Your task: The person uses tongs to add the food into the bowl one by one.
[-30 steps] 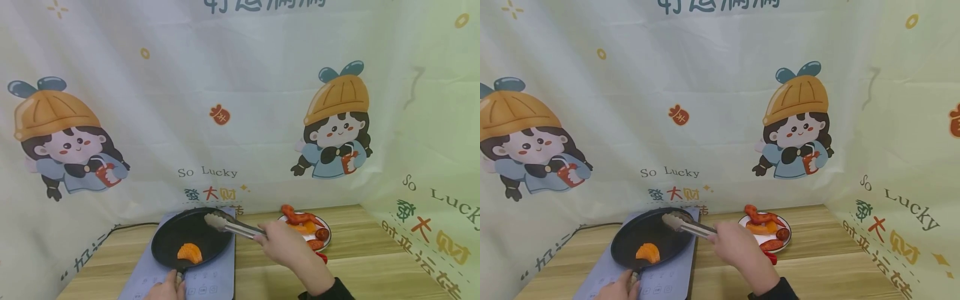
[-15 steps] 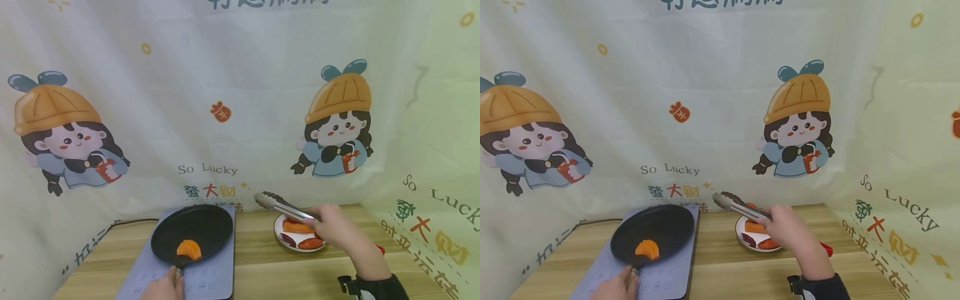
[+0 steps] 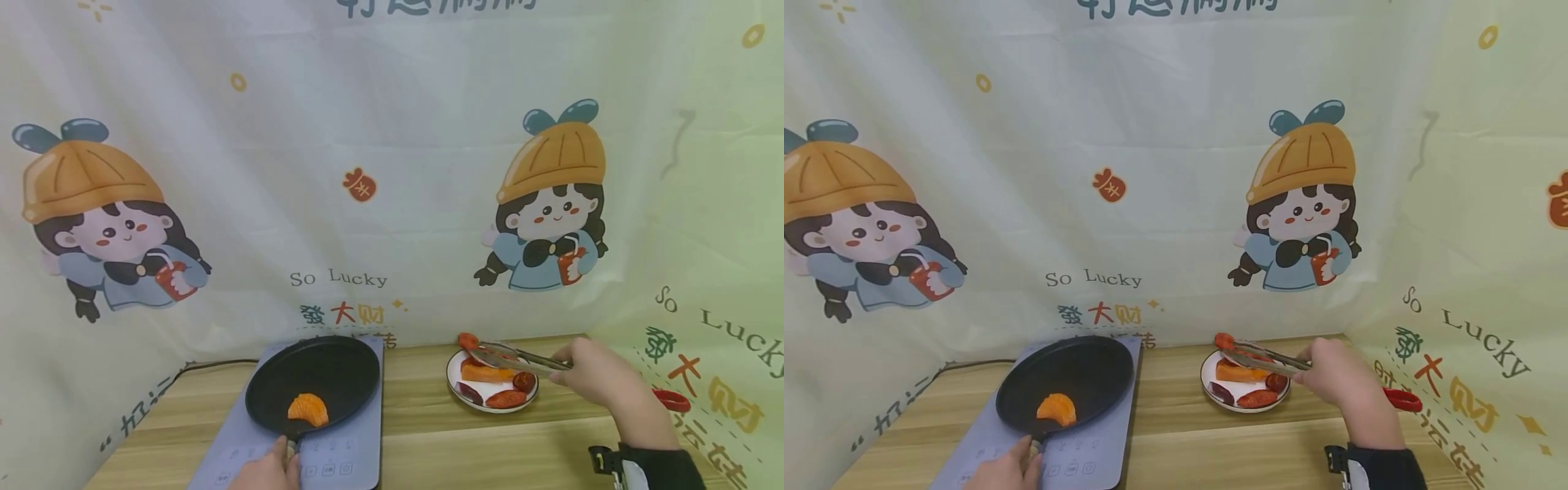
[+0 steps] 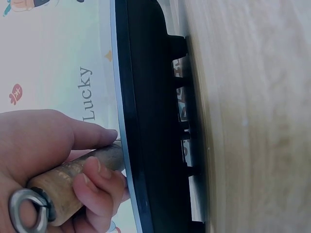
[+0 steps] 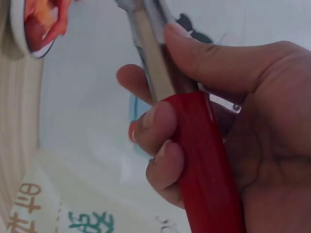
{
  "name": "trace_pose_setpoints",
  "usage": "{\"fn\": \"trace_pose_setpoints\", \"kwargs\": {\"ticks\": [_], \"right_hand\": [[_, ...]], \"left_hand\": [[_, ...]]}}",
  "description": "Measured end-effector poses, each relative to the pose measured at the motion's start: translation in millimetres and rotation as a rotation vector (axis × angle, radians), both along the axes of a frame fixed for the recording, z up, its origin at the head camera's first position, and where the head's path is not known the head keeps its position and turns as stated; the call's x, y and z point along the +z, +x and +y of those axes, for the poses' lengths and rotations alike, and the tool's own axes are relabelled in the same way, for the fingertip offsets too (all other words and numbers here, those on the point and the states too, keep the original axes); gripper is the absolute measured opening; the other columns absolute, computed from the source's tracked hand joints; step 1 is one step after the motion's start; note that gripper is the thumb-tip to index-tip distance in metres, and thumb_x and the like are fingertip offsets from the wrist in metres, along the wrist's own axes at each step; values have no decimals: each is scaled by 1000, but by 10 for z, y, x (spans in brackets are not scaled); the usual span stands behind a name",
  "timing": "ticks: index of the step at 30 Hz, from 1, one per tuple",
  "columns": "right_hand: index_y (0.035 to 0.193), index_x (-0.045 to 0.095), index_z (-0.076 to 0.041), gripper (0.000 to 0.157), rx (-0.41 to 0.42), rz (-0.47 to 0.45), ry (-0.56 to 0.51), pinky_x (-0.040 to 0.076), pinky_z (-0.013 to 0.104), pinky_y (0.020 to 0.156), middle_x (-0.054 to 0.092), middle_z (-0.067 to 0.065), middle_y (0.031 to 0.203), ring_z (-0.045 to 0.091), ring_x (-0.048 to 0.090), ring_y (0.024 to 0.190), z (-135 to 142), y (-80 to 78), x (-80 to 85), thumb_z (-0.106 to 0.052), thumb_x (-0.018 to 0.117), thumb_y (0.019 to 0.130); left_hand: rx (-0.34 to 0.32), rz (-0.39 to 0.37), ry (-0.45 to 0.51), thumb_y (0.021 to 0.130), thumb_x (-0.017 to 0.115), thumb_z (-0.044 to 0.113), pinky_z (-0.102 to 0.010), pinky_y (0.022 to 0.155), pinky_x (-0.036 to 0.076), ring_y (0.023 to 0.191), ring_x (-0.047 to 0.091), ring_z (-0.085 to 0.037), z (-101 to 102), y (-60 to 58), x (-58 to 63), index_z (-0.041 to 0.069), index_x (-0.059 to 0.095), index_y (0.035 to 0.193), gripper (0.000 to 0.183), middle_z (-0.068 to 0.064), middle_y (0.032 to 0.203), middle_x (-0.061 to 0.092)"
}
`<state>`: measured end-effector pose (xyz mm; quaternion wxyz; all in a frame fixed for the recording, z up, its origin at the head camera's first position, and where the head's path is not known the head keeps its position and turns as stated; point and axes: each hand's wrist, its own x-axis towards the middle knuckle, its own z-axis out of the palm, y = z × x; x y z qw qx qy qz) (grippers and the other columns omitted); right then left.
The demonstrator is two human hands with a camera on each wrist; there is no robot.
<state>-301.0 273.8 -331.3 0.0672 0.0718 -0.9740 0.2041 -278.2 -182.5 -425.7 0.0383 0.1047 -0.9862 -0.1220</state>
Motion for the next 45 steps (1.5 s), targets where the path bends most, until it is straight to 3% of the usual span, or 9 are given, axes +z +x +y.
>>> {"fn": "trace_pose_setpoints", "kwargs": {"ticks": [6,13,19,26,31,38,45], "right_hand": [[108,70,4,36,5,-49,-10,53,50,74,70,17,100,31,64,88,130,-75,-75,-18,76,80],[103,72,4,30,-8,-60,-40,52,47,72,70,14,95,25,62,83,137,-160,-187,-12,76,79],[102,72,5,29,-8,-31,-4,52,52,77,70,17,98,32,64,88,137,-195,-282,-11,76,79],[105,72,1,29,5,-78,27,52,52,79,70,17,102,36,63,95,187,-251,-406,-14,75,80],[104,74,-2,27,-6,-81,40,53,43,68,70,13,100,23,62,83,200,-248,-424,-16,75,81],[109,70,2,28,-34,-148,-70,45,29,45,67,12,93,15,53,45,197,-189,-410,-11,71,85],[105,73,-2,25,-16,-91,-53,45,29,47,67,8,88,13,53,48,238,-176,-411,-13,73,82]], "left_hand": [[2,-14,0,92,62,34,-55,76,53,82,67,-35,-10,7,9,-8,54,128,56,-19,97,69],[18,-11,-12,92,62,35,-55,76,53,79,66,-34,-30,-9,-13,-7,53,129,57,-18,93,69],[3,2,-5,92,62,35,-56,76,52,83,66,-38,-27,-27,-21,-6,54,129,56,-22,97,69],[9,-1,-22,91,62,35,-56,75,53,78,66,-36,-15,-32,-50,-5,55,129,56,-20,91,69],[9,12,-13,91,62,36,-57,75,52,82,65,-39,-18,-44,-52,-4,55,129,56,-22,97,69],[3,32,-4,91,63,34,-57,74,52,82,65,-40,9,-33,-35,-4,56,129,54,-22,98,69],[9,19,-9,91,63,35,-56,74,52,81,66,-38,-13,-35,-51,-4,55,129,55,-21,97,69]]}}
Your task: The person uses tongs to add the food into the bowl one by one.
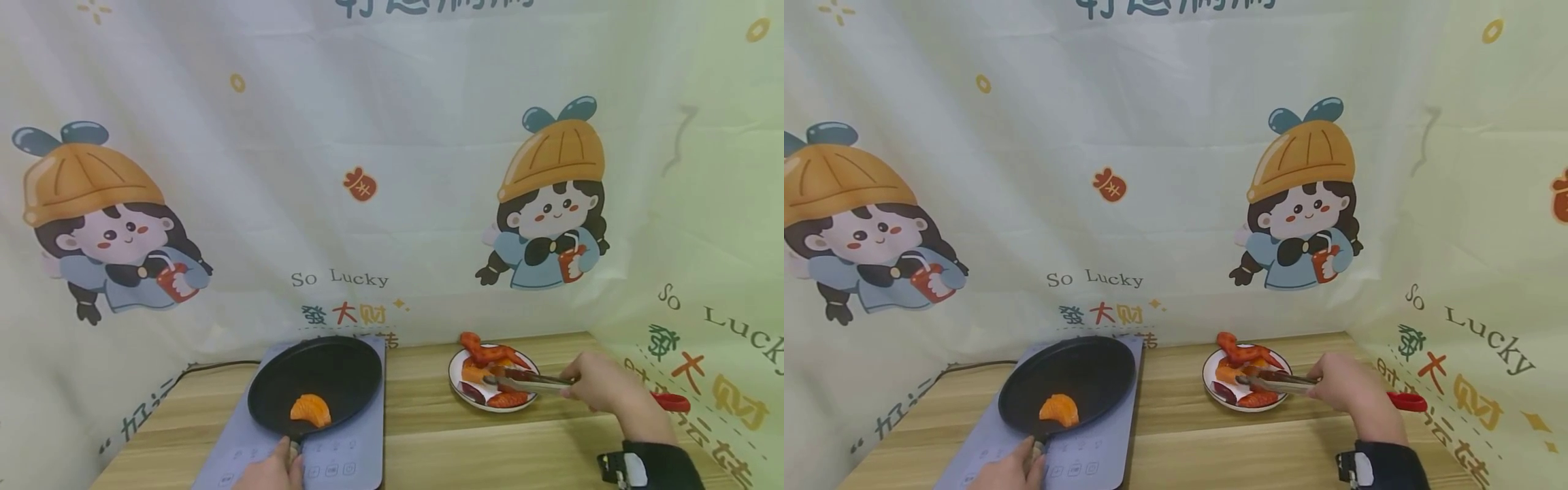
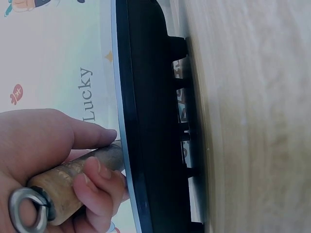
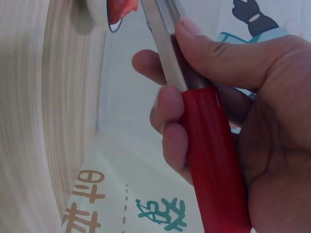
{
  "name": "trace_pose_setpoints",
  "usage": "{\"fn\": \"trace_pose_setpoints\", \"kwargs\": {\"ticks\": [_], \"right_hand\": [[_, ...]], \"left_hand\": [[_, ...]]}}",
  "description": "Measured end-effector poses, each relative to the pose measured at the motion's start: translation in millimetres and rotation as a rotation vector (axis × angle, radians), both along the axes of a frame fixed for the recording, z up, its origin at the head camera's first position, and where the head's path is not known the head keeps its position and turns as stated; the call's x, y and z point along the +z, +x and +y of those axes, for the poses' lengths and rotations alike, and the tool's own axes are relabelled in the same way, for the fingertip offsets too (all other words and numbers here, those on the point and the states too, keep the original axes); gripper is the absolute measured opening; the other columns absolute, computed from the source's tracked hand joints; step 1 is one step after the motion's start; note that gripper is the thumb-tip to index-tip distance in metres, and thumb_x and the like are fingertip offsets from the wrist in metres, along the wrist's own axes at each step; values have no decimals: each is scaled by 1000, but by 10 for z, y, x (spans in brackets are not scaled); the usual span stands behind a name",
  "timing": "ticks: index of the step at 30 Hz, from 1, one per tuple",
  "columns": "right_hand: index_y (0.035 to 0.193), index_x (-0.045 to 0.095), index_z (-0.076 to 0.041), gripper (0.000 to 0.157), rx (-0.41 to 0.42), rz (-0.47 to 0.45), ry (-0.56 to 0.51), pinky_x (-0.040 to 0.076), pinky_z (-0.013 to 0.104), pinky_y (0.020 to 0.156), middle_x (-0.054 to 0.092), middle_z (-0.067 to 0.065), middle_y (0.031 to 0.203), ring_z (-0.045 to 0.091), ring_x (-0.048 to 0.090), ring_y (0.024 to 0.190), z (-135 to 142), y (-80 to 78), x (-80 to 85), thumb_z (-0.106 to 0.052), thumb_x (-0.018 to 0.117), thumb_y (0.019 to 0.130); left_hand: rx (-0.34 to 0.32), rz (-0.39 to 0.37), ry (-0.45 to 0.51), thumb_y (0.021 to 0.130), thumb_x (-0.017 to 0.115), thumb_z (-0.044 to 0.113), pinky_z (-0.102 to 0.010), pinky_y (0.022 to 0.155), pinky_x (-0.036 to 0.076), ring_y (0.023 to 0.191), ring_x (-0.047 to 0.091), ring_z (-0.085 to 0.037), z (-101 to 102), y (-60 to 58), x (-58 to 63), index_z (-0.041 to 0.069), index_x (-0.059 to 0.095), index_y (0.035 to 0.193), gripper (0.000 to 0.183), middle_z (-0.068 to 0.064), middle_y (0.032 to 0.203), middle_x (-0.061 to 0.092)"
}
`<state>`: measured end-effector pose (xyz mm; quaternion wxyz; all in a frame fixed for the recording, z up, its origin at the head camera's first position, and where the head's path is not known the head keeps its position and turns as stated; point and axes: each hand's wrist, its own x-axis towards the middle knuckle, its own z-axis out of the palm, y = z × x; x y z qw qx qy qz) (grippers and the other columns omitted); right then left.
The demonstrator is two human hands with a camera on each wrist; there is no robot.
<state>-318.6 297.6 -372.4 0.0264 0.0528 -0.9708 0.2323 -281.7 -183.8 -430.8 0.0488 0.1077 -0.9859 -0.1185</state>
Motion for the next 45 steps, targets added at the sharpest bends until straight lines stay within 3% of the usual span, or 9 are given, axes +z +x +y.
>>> {"fn": "trace_pose_setpoints", "kwargs": {"ticks": [5,12,20,29,35,37,40,45], "right_hand": [[106,74,-6,26,-21,6,15,43,29,47,66,3,85,13,52,50,45,9,10,-15,75,81],[108,72,-1,29,-12,30,11,43,30,47,65,5,81,14,52,49,76,41,75,-16,73,83],[104,75,-9,26,-12,205,109,52,48,68,72,10,94,27,63,81,-15,47,189,-23,73,83],[106,76,-12,28,-94,245,122,48,38,57,72,10,95,20,57,71,-233,85,308,-27,74,83],[111,74,-15,33,-179,291,120,44,36,48,69,19,108,31,62,77,-354,80,327,-35,71,85],[113,74,-17,33,-213,336,124,42,35,46,67,20,111,35,63,83,-432,71,325,-36,70,86],[114,73,-20,32,-247,439,132,37,32,43,69,19,105,32,62,76,-607,56,325,-35,71,86],[108,76,-22,28,-210,716,131,37,33,40,74,10,88,27,62,59,-977,44,291,-27,77,80]], "left_hand": [[7,-15,-6,91,63,35,-55,74,53,79,66,-35,-21,-8,-26,-5,55,128,55,-19,94,69],[14,-4,2,90,63,34,-55,74,52,79,66,-37,-30,-19,-51,-5,56,129,55,-21,95,69],[15,-29,-4,91,62,36,-54,73,53,74,65,-33,-54,-7,-71,-5,56,128,55,-19,90,68],[18,-13,10,90,63,35,-56,74,52,79,66,-36,-10,18,0,-4,56,129,55,-20,97,69],[9,4,12,90,63,33,-55,73,53,77,66,-34,1,20,10,-4,56,128,54,-19,95,70],[6,6,15,90,63,33,-55,73,53,77,66,-34,10,24,17,-4,57,128,53,-19,95,70],[4,7,16,90,63,34,-55,73,52,78,66,-35,13,31,28,-4,57,128,54,-20,98,69],[0,21,22,90,64,33,-56,75,52,81,65,-37,32,50,57,-3,57,128,53,-21,102,69]]}}
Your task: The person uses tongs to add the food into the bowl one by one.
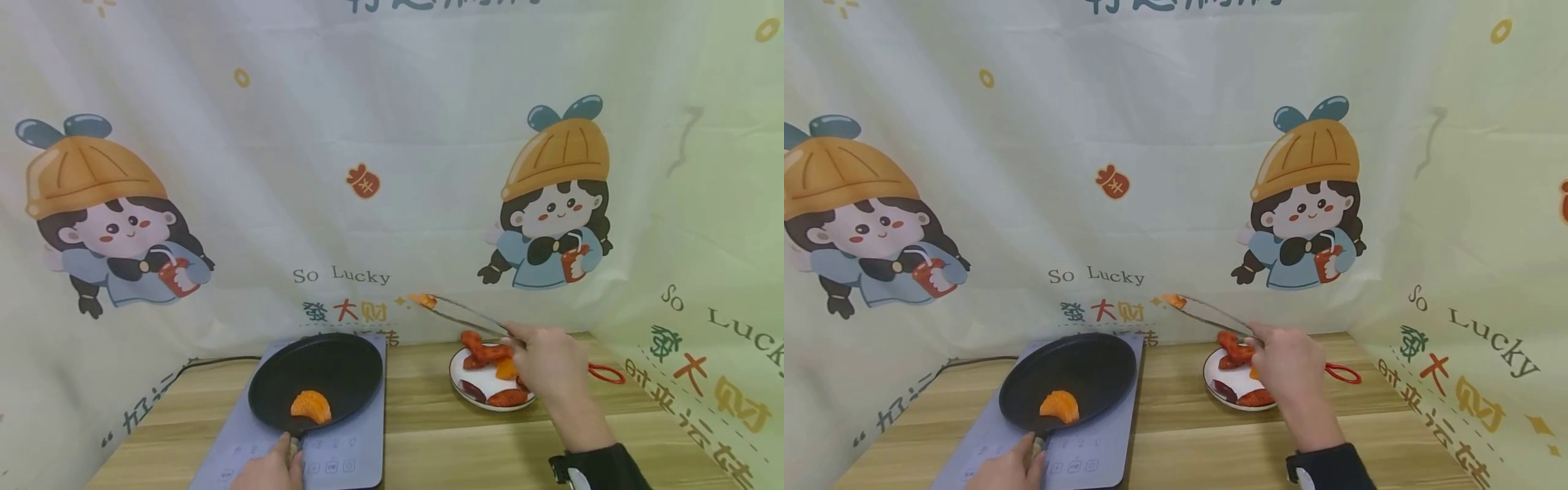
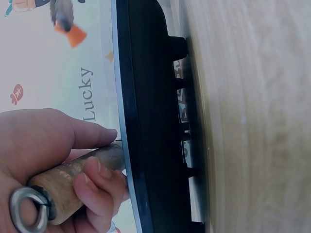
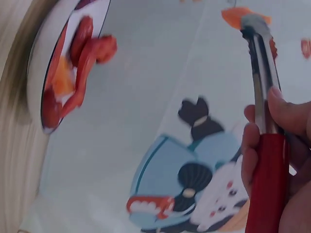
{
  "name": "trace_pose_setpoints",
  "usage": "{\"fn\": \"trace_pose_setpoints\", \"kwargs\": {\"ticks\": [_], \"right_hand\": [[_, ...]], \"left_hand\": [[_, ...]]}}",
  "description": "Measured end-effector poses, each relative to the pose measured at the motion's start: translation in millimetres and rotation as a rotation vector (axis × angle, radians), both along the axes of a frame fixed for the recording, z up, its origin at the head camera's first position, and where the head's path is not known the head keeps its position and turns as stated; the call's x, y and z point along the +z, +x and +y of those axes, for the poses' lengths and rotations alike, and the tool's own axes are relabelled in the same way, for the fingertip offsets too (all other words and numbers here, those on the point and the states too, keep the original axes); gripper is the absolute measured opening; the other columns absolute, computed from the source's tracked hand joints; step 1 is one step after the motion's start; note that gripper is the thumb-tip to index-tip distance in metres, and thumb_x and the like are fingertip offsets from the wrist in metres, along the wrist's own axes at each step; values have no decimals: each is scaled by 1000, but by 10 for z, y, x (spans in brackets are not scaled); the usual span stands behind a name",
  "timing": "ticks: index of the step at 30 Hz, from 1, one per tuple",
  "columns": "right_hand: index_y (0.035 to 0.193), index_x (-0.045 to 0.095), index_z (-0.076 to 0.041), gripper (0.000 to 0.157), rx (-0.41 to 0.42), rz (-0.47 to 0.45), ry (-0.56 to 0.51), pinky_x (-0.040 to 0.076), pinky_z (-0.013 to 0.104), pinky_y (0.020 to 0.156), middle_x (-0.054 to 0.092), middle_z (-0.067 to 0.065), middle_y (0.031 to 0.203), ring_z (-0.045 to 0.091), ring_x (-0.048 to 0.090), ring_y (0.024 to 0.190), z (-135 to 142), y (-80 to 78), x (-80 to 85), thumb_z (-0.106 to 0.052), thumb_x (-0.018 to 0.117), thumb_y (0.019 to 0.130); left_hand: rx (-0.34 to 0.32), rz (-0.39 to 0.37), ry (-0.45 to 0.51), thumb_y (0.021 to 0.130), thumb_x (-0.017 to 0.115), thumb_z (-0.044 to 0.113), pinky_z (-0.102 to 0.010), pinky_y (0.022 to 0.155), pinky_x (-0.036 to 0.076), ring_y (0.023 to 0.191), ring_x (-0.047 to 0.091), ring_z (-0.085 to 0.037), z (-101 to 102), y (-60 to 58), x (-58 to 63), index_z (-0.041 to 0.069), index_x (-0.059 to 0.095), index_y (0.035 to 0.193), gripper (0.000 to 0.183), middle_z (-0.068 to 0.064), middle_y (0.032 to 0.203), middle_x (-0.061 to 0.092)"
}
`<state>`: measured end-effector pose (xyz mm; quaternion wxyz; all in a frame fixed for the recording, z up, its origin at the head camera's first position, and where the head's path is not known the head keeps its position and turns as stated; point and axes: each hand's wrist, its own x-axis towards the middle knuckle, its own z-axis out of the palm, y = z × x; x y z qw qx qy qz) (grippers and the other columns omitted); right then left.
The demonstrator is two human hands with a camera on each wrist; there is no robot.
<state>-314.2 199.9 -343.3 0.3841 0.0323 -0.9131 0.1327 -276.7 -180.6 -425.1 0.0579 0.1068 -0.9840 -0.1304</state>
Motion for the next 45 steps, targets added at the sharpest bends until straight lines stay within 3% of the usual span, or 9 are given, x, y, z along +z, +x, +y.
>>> {"fn": "trace_pose_setpoints", "kwargs": {"ticks": [5,10,13,15,19,21,26,35,45], "right_hand": [[99,78,-23,27,96,245,91,37,30,33,75,-1,84,21,66,59,-360,-49,-121,-21,82,72],[98,78,-22,27,167,287,190,32,23,33,74,-7,89,16,64,63,-652,-77,-279,-21,82,71],[96,78,-22,25,200,279,244,33,22,35,74,-8,86,14,63,62,-780,-71,-376,-21,82,71],[94,79,-22,23,207,259,270,42,25,38,74,-9,85,13,63,63,-845,-60,-427,-21,81,71],[94,78,-23,22,182,214,307,56,42,53,73,-10,85,13,63,65,-925,-32,-480,-20,79,73],[95,78,-24,25,169,198,322,57,44,56,73,-9,86,14,63,66,-948,-18,-489,-16,78,72],[98,77,-23,36,169,145,356,55,35,56,73,-7,88,17,63,68,-989,-4,-533,-7,71,66],[104,75,-22,39,191,76,363,57,40,65,72,-6,95,22,65,77,-1070,30,-559,-12,75,66],[102,76,-23,33,212,43,312,51,31,48,72,-11,91,16,64,69,-1128,40,-593,-17,79,70]], "left_hand": [[-8,14,1,90,63,32,-55,74,52,81,66,-37,4,9,21,-3,58,128,52,-19,104,69],[-9,14,5,90,63,33,-55,74,52,80,66,-37,-3,2,18,-3,58,128,52,-19,104,69],[-6,3,4,90,64,33,-55,75,52,80,66,-36,-7,-5,9,-3,58,128,53,-19,104,69],[-7,-2,1,90,64,34,-55,74,52,80,66,-36,-15,-6,2,-3,58,128,53,-19,103,69],[-9,0,-3,90,64,33,-55,74,53,80,66,-36,-4,-3,-3,-2,57,129,53,-19,102,69],[-13,4,-6,90,64,33,-55,73,53,79,66,-35,-4,-3,-5,-3,57,128,53,-18,102,69],[-14,5,-12,90,63,34,-55,72,53,78,66,-35,-15,-4,-10,-3,57,128,54,-19,100,69],[-25,6,-5,90,63,34,-54,72,53,77,66,-34,-11,-2,3,-4,57,128,54,-20,99,69],[-29,6,2,90,64,33,-53,73,53,77,66,-33,-20,-8,-10,-4,58,126,53,-18,100,70]]}}
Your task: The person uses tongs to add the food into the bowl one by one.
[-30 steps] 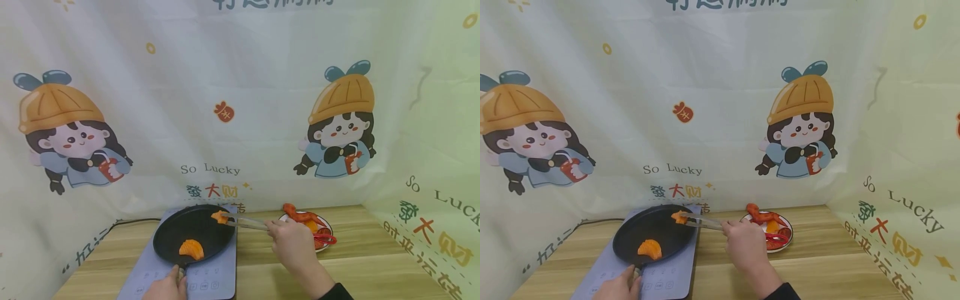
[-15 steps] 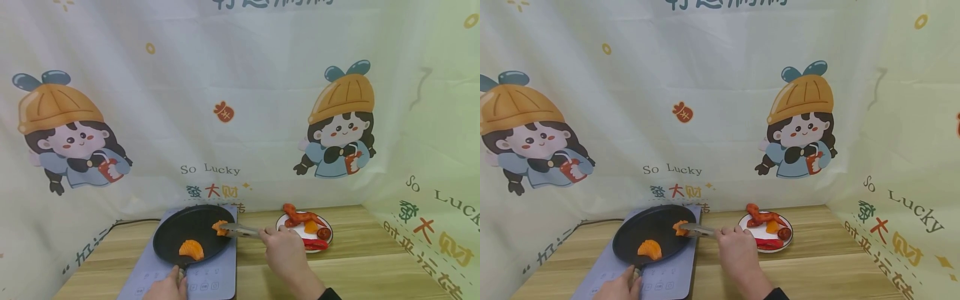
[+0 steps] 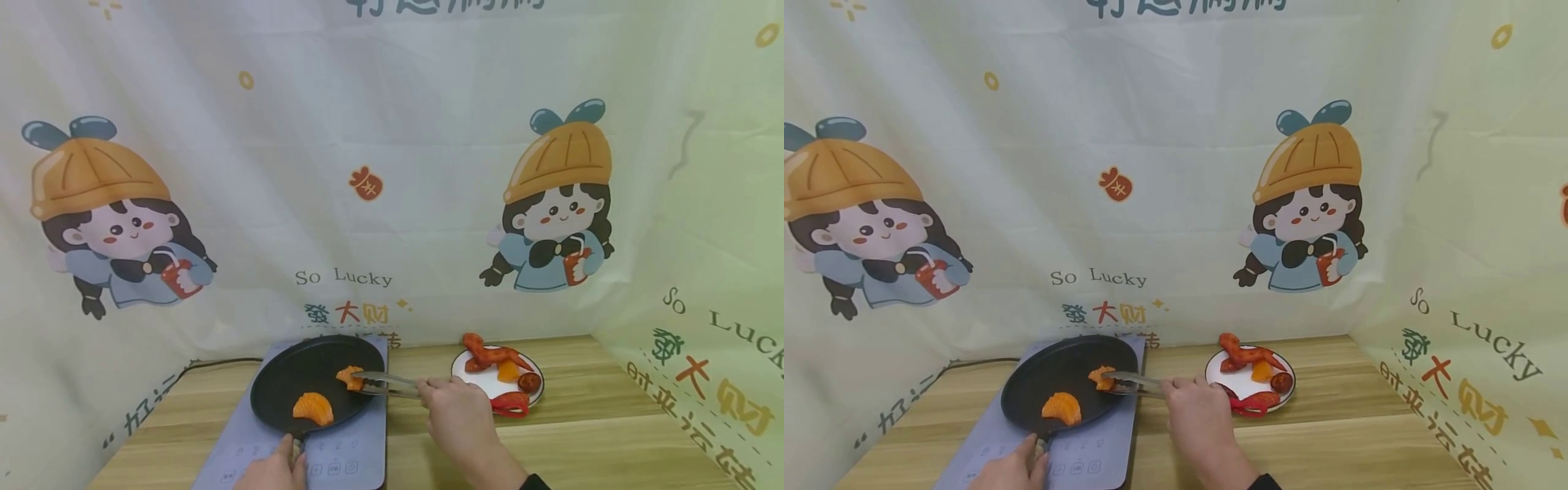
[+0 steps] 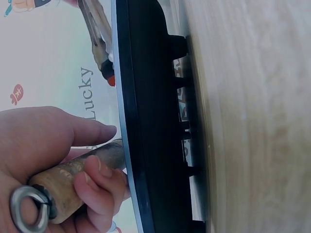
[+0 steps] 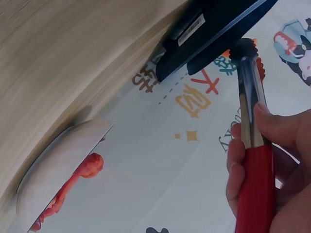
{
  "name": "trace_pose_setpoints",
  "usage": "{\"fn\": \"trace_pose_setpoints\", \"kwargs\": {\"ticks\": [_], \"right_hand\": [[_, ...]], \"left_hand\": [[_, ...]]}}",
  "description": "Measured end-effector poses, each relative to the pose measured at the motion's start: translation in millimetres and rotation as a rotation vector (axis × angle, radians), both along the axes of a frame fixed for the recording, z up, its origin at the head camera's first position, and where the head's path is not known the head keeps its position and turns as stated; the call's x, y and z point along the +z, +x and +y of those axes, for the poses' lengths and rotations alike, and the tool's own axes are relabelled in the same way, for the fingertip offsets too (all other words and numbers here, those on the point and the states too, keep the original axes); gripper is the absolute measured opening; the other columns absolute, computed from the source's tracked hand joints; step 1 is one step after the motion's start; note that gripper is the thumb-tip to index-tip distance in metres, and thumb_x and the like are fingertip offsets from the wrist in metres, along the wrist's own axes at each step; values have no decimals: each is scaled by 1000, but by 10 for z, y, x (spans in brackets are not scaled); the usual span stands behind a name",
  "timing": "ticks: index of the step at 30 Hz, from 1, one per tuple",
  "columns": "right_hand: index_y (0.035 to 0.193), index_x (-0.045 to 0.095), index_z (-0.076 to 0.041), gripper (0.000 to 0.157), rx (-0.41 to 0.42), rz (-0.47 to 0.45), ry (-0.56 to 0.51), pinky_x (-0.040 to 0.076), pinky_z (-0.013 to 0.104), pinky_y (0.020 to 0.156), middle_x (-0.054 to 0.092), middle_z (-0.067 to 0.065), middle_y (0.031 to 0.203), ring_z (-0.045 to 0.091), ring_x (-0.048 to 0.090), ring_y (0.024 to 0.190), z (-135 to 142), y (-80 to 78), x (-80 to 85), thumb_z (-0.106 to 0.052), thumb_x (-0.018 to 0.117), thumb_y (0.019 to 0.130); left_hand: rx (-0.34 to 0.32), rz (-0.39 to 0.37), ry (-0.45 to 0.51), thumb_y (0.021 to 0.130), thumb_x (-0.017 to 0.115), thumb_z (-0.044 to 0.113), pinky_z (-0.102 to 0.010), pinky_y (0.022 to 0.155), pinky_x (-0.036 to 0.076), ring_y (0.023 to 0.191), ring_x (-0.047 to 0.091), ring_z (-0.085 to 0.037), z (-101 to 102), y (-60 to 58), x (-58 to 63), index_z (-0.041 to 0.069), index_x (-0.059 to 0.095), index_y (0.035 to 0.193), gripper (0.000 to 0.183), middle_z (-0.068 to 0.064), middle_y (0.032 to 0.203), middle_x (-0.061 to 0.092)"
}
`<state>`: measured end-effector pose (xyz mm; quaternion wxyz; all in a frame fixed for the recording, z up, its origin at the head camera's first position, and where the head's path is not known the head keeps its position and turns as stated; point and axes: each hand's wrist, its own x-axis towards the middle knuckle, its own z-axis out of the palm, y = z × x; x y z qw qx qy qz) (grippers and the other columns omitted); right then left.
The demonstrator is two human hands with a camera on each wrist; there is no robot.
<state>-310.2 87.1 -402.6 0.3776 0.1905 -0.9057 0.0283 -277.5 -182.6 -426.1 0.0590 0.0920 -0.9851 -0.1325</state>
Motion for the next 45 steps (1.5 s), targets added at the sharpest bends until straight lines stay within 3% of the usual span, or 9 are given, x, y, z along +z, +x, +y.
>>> {"fn": "trace_pose_setpoints", "kwargs": {"ticks": [21,33,39,45], "right_hand": [[108,72,-24,28,9,-206,-29,42,30,40,72,-11,85,16,66,66,-67,41,27,-32,74,81],[106,73,-25,25,51,-234,-68,40,30,38,71,-6,77,16,65,63,-83,93,82,-36,72,83],[99,73,-25,19,43,-277,-129,42,32,40,69,-8,75,15,65,65,-43,99,150,-36,71,84],[99,69,-23,17,-20,-353,-196,37,28,37,62,-8,69,12,53,54,154,44,305,-33,70,86]], "left_hand": [[1,-5,-12,90,63,34,-54,72,53,77,66,-35,14,18,11,-4,58,127,53,-19,100,70],[-5,18,-14,90,63,33,-53,70,54,75,67,-34,7,20,1,-3,59,127,52,-19,100,70],[-7,25,-9,90,63,32,-53,71,53,77,67,-34,2,26,-2,-3,58,127,52,-19,102,70],[-11,21,-8,90,63,33,-54,71,53,77,66,-35,8,40,20,-4,58,128,53,-20,102,69]]}}
